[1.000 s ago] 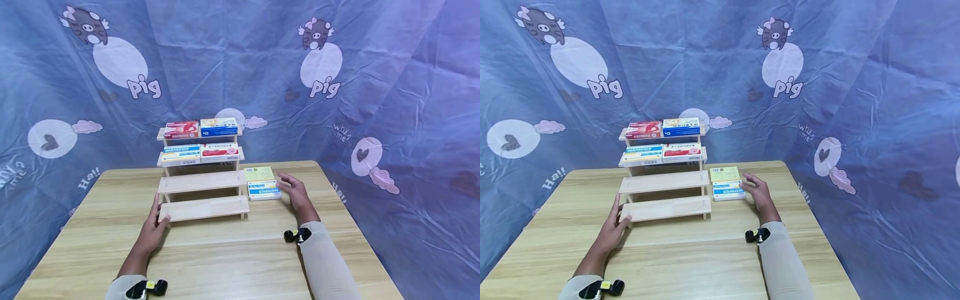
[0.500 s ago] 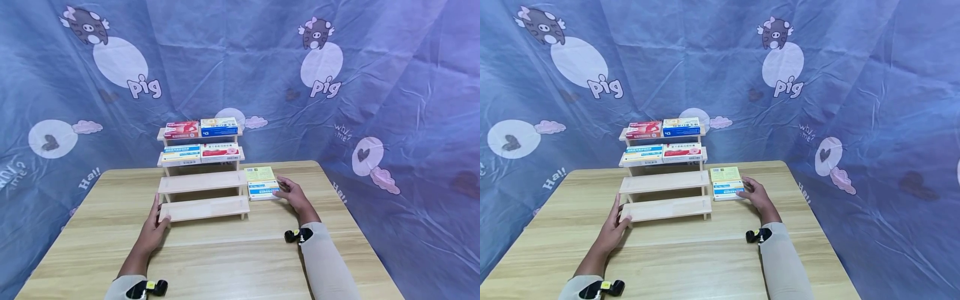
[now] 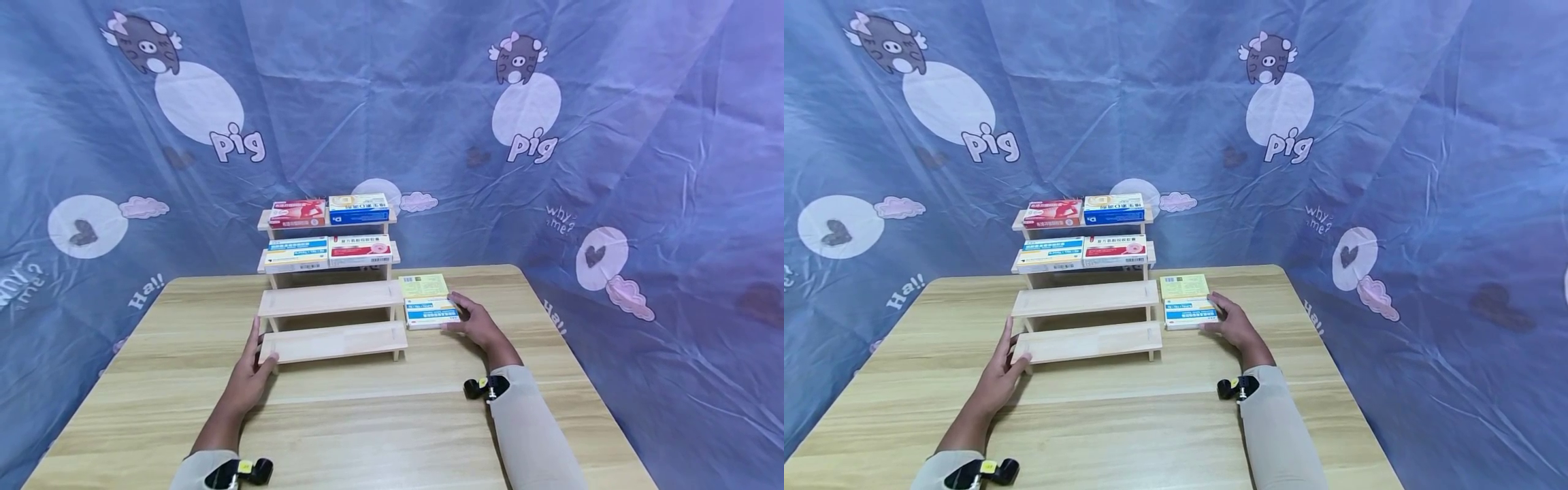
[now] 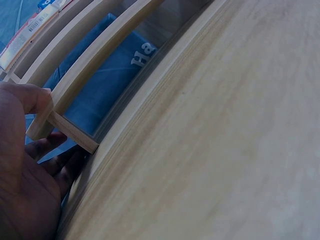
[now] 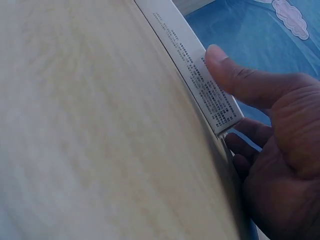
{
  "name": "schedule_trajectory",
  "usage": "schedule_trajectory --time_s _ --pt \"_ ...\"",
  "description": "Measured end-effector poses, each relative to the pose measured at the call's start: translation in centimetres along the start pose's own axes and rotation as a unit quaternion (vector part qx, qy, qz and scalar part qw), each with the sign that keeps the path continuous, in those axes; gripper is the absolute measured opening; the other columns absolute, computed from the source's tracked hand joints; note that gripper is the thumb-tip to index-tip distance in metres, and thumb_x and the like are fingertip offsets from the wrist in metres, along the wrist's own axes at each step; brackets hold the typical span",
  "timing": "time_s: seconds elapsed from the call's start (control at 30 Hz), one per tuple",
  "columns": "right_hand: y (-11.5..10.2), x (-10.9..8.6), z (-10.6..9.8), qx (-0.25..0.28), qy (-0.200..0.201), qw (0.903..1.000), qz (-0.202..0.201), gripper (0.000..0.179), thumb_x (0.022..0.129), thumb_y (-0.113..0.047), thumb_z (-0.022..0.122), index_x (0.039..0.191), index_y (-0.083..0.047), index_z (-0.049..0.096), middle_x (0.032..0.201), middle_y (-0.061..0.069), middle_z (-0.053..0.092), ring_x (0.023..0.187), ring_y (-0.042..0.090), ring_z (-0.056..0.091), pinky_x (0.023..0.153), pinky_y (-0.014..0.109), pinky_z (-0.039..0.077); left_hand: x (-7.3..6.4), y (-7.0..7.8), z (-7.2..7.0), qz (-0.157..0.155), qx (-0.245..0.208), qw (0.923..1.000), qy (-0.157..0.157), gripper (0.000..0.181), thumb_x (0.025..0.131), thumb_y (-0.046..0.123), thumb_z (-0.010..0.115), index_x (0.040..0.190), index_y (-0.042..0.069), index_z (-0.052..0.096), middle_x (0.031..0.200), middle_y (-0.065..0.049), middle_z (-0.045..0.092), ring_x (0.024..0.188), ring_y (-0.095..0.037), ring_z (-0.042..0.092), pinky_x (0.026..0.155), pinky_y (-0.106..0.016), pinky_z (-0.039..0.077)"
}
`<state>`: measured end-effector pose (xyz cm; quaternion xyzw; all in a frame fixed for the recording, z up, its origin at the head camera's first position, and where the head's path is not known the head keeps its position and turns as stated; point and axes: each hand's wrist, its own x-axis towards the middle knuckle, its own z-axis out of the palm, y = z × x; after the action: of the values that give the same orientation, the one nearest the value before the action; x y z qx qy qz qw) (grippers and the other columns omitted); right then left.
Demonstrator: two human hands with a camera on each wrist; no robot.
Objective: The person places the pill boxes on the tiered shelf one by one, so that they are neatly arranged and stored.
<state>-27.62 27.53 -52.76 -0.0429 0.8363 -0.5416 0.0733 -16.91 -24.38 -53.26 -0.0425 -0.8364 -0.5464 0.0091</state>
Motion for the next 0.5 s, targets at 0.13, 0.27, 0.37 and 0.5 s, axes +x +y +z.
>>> schedule_trajectory --time_s 0.13,0.27,0.37,0.5 --pt "-0.16 -0.12 0.05 -0.005 0.0 1.0 -0.003 0.088 0.092 -0.004 0.086 0.168 -0.002 0.041 0.182 0.02 0.023 0.171 0.04 0.017 0.136 0.05 0.023 0.0 -0.03 -0.01 0.002 0.004 1.0 0.001 0.093 0.115 0.015 0.055 0.176 0.03 -0.014 0.174 -0.036 0.024 0.154 -0.06 0.041 0.095 -0.003 0.037" --pt "-0.22 -0.17 0.01 -0.016 0.003 0.9999 -0.004 0.087 0.092 -0.004 0.087 0.167 -0.002 0.043 0.181 0.019 0.026 0.17 0.04 0.018 0.136 0.049 0.023 -0.1 0.04 0.03 0.001 0.003 1.0 0.004 0.091 0.115 0.016 0.053 0.176 0.033 -0.013 0.175 -0.035 0.023 0.155 -0.058 0.04 0.095 -0.003 0.036" --pt "-0.21 -0.22 0.04 -0.024 0.007 0.9997 -0.003 0.085 0.092 -0.003 0.086 0.166 -0.002 0.045 0.18 0.019 0.028 0.17 0.04 0.019 0.136 0.05 0.024 -0.18 0.07 0.01 0.0 0.001 1.0 0.004 0.091 0.116 0.016 0.053 0.175 0.035 -0.013 0.176 -0.034 0.023 0.156 -0.058 0.039 0.095 -0.002 0.035" --pt "-0.22 -0.29 0.11 -0.026 0.01 0.9996 0.001 0.082 0.092 -0.002 0.085 0.165 -0.003 0.047 0.18 0.019 0.03 0.17 0.04 0.02 0.136 0.051 0.024 -0.21 0.03 -0.08 0.0 0.003 1.0 0.001 0.092 0.115 0.016 0.055 0.176 0.03 -0.012 0.175 -0.035 0.023 0.155 -0.058 0.04 0.095 -0.002 0.036"
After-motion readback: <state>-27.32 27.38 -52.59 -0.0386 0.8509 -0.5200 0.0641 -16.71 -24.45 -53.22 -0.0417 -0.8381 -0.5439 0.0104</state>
